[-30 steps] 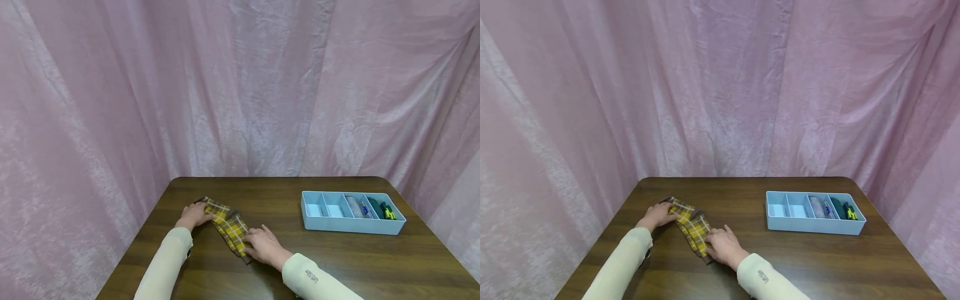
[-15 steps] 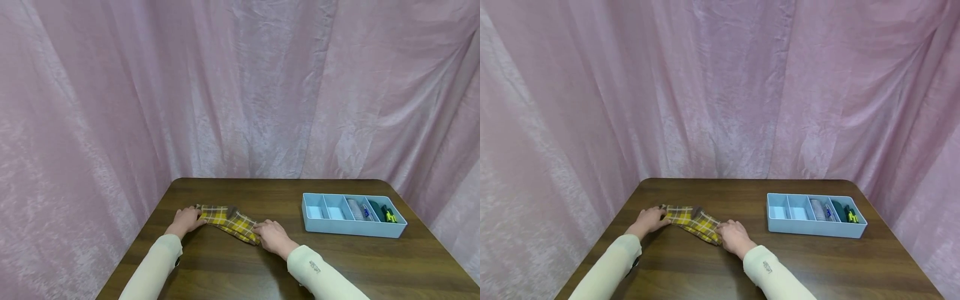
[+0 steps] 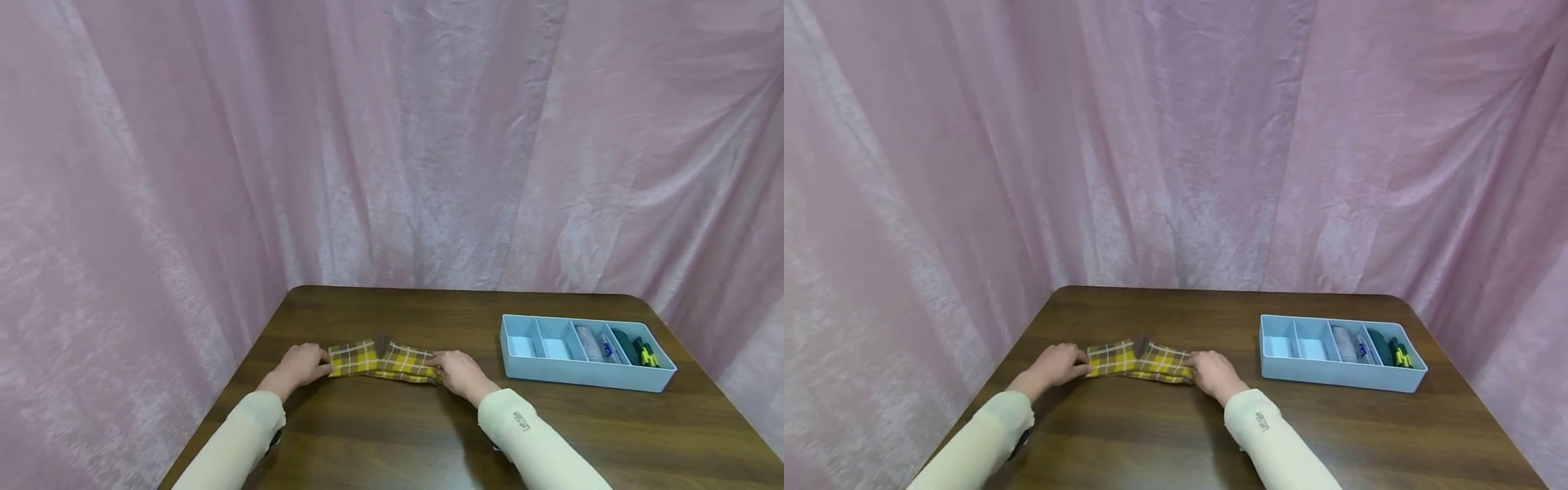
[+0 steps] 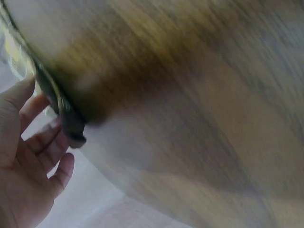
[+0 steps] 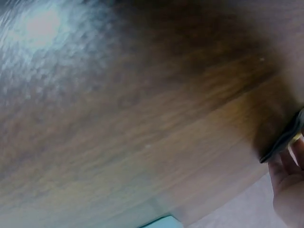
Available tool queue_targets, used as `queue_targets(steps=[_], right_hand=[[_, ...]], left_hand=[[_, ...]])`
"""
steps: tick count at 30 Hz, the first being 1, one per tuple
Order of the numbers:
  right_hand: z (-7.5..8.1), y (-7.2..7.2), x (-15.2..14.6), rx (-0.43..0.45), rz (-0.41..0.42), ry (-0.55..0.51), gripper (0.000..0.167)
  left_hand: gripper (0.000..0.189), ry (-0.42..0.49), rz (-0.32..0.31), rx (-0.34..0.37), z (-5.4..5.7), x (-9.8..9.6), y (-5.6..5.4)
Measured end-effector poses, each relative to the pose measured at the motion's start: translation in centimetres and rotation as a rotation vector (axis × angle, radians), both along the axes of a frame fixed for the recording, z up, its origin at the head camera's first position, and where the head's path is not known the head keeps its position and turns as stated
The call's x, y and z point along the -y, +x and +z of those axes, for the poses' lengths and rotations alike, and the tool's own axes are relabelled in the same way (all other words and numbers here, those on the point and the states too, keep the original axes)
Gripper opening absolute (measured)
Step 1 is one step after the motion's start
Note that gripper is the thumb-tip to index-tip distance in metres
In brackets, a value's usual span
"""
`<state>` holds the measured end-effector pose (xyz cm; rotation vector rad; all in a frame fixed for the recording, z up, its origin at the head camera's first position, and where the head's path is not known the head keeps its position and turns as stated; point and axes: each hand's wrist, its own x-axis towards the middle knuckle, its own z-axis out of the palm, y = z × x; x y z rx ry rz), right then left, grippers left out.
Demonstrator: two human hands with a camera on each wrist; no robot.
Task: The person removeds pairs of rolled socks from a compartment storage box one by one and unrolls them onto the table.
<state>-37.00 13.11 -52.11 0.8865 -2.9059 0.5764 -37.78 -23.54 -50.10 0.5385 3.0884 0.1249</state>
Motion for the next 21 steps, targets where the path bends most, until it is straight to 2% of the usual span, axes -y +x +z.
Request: queue_targets(steps=[5, 8, 11, 13, 15, 17, 19, 21], right_hand=[[-0.1, 0.0, -0.2, -0.015, -0.057, 0.112, 0.038], [0.1, 0.2, -0.1, -0.035, -0.056, 0.162, 0.039], [0.1, 0.8, 0.2, -0.091, -0.049, 0.14, 0.032], [-0.2, 1.4, 0.5, -0.133, -0.049, 0.105, 0.031], [-0.4, 2.0, 0.7, -0.156, -0.048, 0.079, 0.038], [-0.8, 2.7, 0.9, -0.133, -0.039, 0.096, 0.049], [-0.9, 3.1, 0.9, -0.09, -0.025, 0.129, 0.057], [-0.8, 3.3, 0.9, -0.026, -0.009, 0.163, 0.064]], left_hand=[[0.016, 0.079, -0.075, 0.086, 1.0, 0.0, 0.2], [0.014, 0.087, -0.104, 0.07, 1.2, 0.0, 0.2], [0.004, 0.124, -0.159, 0.036, 1.3, -0.2, 0.1], [0.012, 0.15, -0.197, 0.056, 1.4, -0.3, 0.1], [0.026, 0.174, -0.225, 0.11, 1.4, -0.4, 0.1], [0.033, 0.177, -0.229, 0.169, 1.3, -0.3, 0.2], [0.036, 0.194, -0.203, 0.217, 1.1, -0.1, 0.3], [0.036, 0.208, -0.182, 0.232, 0.8, 0.3, 0.5]])
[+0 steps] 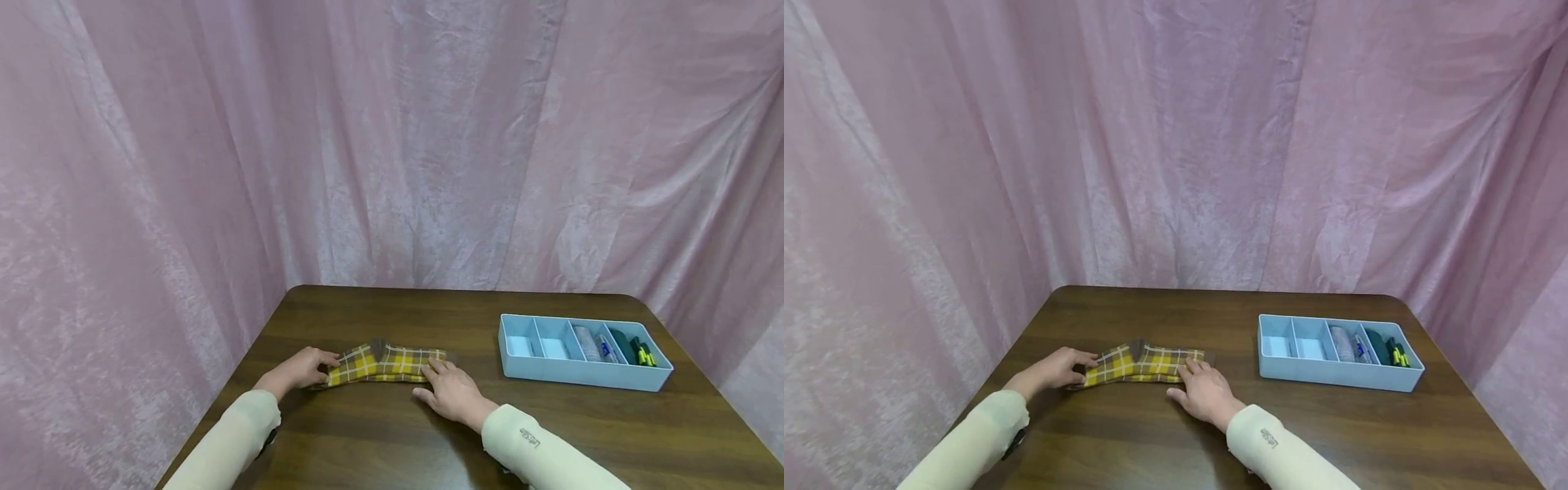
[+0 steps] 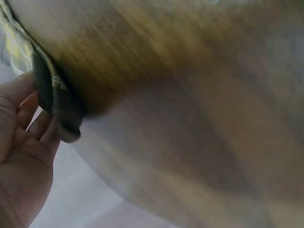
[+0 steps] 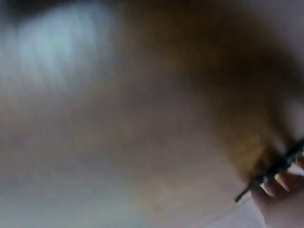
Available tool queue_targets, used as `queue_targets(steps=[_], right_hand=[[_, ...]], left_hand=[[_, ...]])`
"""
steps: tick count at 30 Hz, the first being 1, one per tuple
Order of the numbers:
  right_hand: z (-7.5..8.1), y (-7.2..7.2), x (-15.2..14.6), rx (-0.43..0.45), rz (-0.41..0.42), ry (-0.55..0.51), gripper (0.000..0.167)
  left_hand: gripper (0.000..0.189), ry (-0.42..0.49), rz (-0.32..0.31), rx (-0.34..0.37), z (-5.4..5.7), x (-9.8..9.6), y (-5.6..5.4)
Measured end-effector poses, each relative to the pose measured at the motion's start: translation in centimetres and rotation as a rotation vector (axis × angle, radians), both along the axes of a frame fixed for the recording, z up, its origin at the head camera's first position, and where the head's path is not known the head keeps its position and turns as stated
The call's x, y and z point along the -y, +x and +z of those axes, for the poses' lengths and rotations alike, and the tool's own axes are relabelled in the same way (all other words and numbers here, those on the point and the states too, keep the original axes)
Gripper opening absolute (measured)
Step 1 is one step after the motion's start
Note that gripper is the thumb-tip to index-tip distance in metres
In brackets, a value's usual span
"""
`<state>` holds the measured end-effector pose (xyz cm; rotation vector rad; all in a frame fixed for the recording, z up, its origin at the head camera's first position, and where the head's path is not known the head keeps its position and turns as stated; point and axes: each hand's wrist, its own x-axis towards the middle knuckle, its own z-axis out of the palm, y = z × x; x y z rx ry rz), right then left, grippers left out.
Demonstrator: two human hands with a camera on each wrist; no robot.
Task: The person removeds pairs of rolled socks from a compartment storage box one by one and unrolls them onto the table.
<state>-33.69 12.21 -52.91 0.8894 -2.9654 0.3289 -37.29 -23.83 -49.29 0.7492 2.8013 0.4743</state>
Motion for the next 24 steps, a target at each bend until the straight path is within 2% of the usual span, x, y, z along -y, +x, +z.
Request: queue_targets(steps=[3, 8, 19, 24], right_hand=[[0.6, -0.4, -0.1, 0.094, 0.001, 0.031, 0.068], [1.2, -1.5, -0.2, 0.189, -0.004, 0.07, 0.066], [1.5, -3.0, -0.1, 0.231, -0.045, 0.119, 0.061], [1.3, -3.6, 0.1, 0.195, -0.096, 0.165, 0.06]], left_hand=[[0.037, 0.02, 0.017, 0.0, -0.4, 0.6, 0.1], [0.038, -0.006, -0.017, -0.037, -0.7, 0.9, 0.4], [0.039, -0.035, -0.022, -0.084, -1.1, 0.3, 2.4], [0.037, -0.052, -0.028, -0.094, -1.0, -0.4, 3.6]])
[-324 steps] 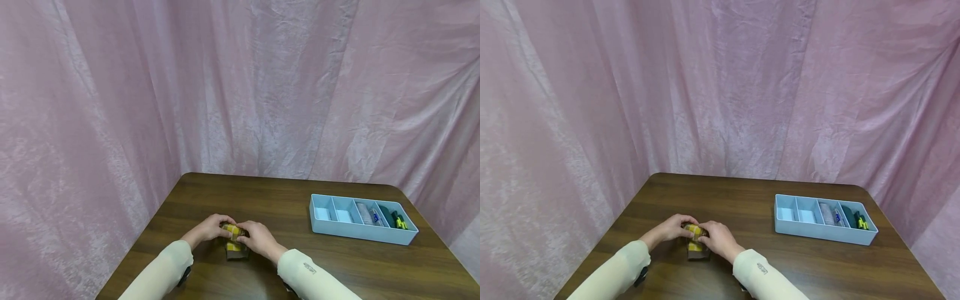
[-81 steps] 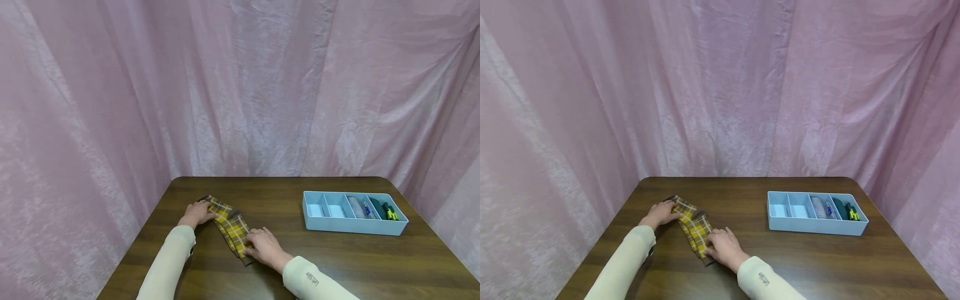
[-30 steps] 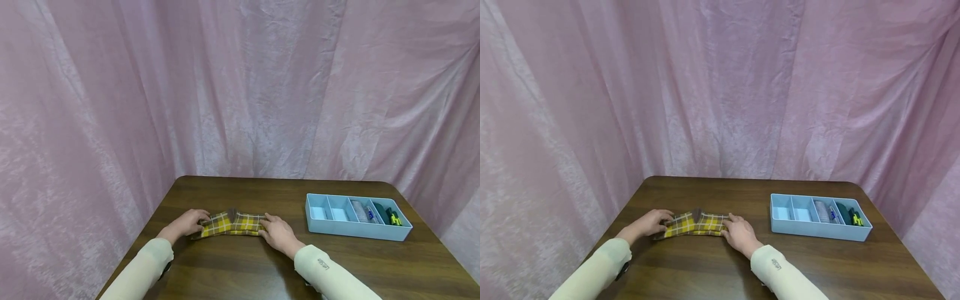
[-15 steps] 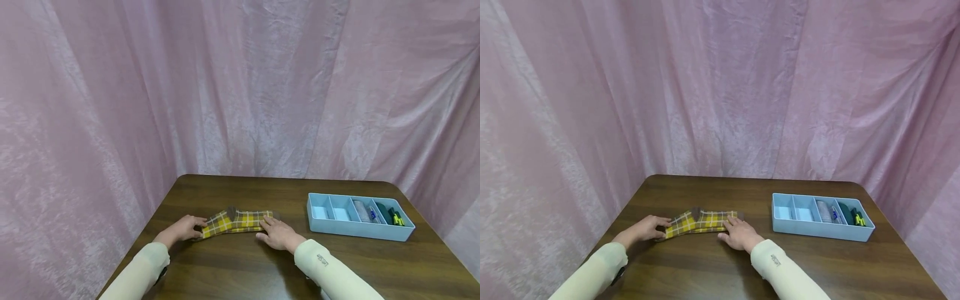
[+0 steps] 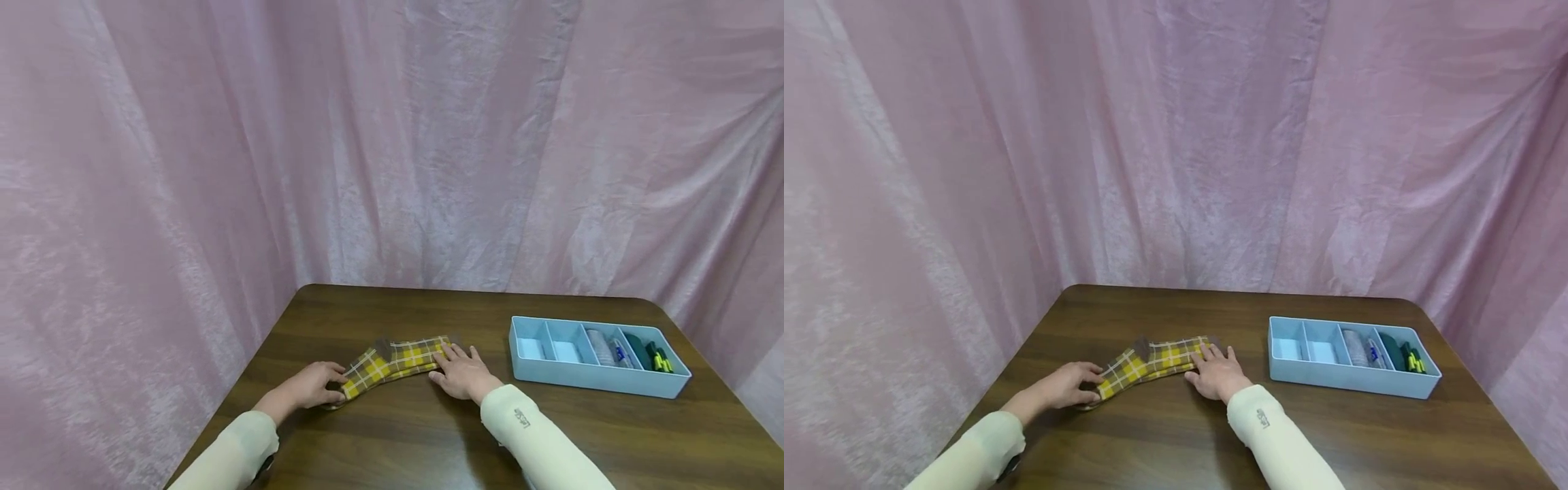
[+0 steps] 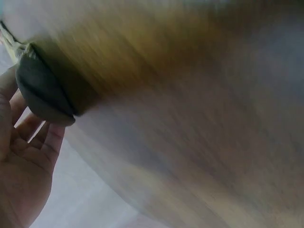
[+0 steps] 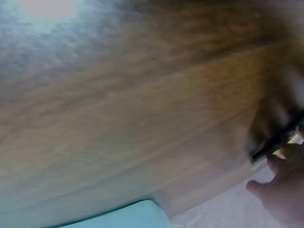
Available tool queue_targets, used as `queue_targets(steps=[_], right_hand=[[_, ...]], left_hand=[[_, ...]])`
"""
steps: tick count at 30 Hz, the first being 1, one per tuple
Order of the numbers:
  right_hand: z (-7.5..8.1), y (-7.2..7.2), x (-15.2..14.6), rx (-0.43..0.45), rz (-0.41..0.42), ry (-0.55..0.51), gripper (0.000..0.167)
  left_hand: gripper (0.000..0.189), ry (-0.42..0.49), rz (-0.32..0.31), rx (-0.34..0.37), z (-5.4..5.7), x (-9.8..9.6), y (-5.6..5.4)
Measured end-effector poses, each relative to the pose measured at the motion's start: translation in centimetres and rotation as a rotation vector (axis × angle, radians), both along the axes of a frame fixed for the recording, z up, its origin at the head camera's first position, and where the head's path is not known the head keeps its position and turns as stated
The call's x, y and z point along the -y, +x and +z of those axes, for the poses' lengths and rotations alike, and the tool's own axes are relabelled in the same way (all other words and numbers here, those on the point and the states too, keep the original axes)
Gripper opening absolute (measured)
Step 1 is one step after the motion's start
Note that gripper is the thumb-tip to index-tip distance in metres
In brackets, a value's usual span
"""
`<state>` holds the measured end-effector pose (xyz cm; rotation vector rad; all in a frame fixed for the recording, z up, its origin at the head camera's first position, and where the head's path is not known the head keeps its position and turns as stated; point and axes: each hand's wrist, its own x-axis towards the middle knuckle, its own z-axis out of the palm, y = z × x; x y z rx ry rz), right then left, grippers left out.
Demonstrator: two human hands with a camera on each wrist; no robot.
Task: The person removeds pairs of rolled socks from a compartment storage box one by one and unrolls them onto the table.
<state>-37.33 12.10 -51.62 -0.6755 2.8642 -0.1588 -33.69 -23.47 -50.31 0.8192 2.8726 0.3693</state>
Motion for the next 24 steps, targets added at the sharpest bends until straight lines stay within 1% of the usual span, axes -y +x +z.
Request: queue_targets(steps=[5, 7, 10, 13, 16, 18, 20, 22, 24], right_hand=[[0.2, -0.3, 0.2, -0.035, -0.034, 0.041, 0.056], [0.2, -0.4, 0.2, -0.035, -0.037, 0.042, 0.056], [0.0, -0.5, 0.1, -0.036, -0.035, 0.028, 0.056], [-0.3, -0.4, -0.1, -0.038, -0.051, 0.001, 0.06], [-0.7, 0.5, 0.5, -0.039, -0.077, -0.061, 0.064], [-0.9, 1.4, 1.3, -0.037, -0.076, -0.121, 0.066], [-1.0, 2.5, 2.2, -0.043, -0.05, -0.158, 0.067], [-1.2, 3.3, 3.1, -0.044, -0.022, -0.175, 0.067], [-1.4, 3.8, 3.7, -0.056, -0.002, -0.16, 0.066]], left_hand=[[0.036, -0.038, -0.048, -0.003, 0.6, -1.5, 1.6], [0.035, -0.041, -0.077, 0.0, 0.9, -2.0, 2.0], [0.032, -0.022, -0.113, 0.034, 1.0, -2.4, 2.3], [0.028, -0.003, -0.148, 0.052, 1.1, -3.0, 1.9], [0.03, -0.012, -0.133, 0.017, 1.0, -3.5, 1.3], [0.038, -0.012, -0.113, -0.003, 1.0, -3.7, 0.9], [0.049, -0.019, -0.113, -0.004, 1.0, -3.9, 0.6], [0.06, -0.039, -0.14, 0.015, 1.0, -4.2, 0.4], [0.065, -0.064, -0.167, 0.041, 1.0, -4.5, 0.3]])
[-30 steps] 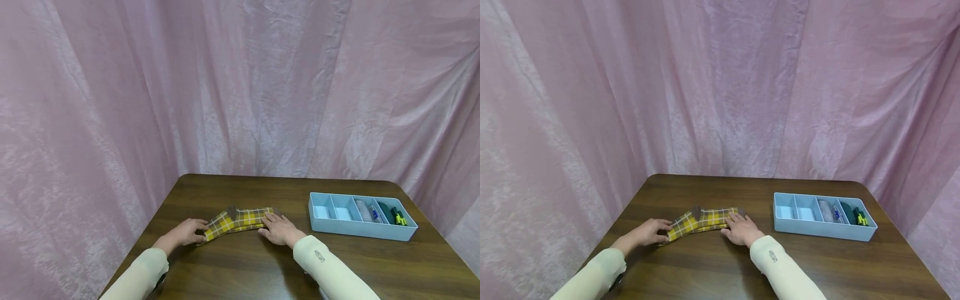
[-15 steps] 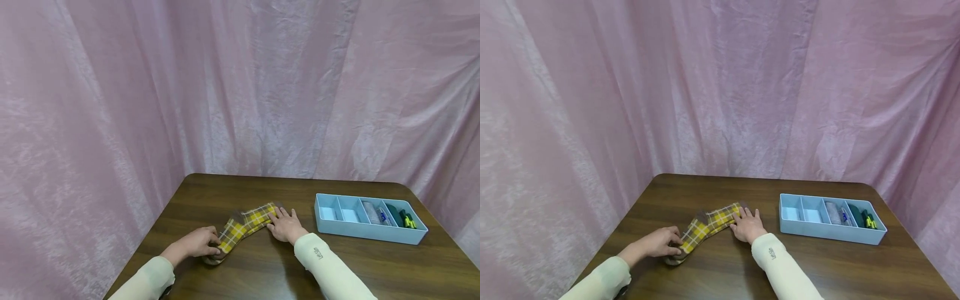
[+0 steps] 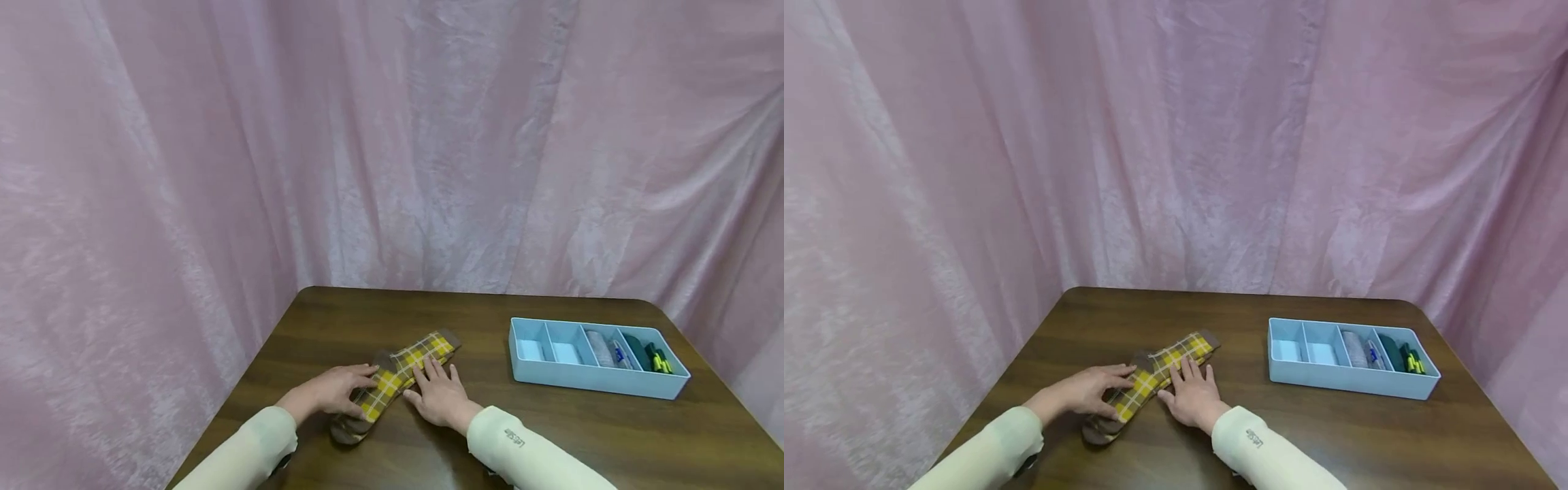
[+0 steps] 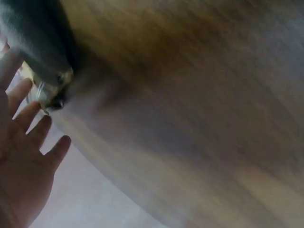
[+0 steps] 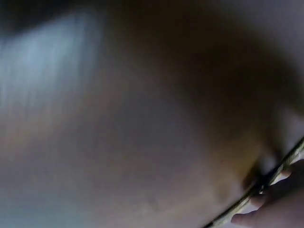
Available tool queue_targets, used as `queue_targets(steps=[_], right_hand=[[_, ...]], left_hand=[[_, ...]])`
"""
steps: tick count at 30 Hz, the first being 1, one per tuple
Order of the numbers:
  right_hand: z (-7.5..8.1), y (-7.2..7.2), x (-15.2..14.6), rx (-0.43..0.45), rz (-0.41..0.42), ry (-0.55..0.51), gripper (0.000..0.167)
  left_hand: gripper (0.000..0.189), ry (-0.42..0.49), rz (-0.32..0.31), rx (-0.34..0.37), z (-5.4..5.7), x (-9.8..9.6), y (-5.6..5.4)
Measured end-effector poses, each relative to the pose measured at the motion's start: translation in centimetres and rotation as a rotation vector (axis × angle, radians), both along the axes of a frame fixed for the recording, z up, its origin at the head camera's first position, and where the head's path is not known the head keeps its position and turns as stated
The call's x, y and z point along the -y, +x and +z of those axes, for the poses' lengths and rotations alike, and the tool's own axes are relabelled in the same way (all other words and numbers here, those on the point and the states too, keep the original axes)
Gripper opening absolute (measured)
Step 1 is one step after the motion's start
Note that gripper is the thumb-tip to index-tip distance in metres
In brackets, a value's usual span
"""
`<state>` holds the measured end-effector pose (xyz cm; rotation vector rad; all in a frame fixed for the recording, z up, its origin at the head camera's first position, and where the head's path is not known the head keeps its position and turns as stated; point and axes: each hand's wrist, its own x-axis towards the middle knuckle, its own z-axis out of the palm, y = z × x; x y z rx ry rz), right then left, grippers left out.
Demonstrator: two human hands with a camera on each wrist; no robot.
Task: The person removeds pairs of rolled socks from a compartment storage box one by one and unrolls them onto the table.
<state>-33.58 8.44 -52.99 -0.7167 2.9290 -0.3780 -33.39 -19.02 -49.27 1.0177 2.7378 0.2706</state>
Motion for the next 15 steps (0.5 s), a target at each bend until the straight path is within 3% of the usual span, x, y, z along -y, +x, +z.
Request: queue_targets(steps=[7, 15], right_hand=[[0.5, -1.2, 0.3, 0.038, 0.04, 0.077, 0.06], [0.5, -2.8, -0.1, 0.055, 0.081, 0.1, 0.061]], left_hand=[[0.069, -0.041, 0.028, 0.016, -0.8, -0.1, 0.5], [0.07, -0.068, 0.037, -0.052, -1.1, -1.8, 1.1]])
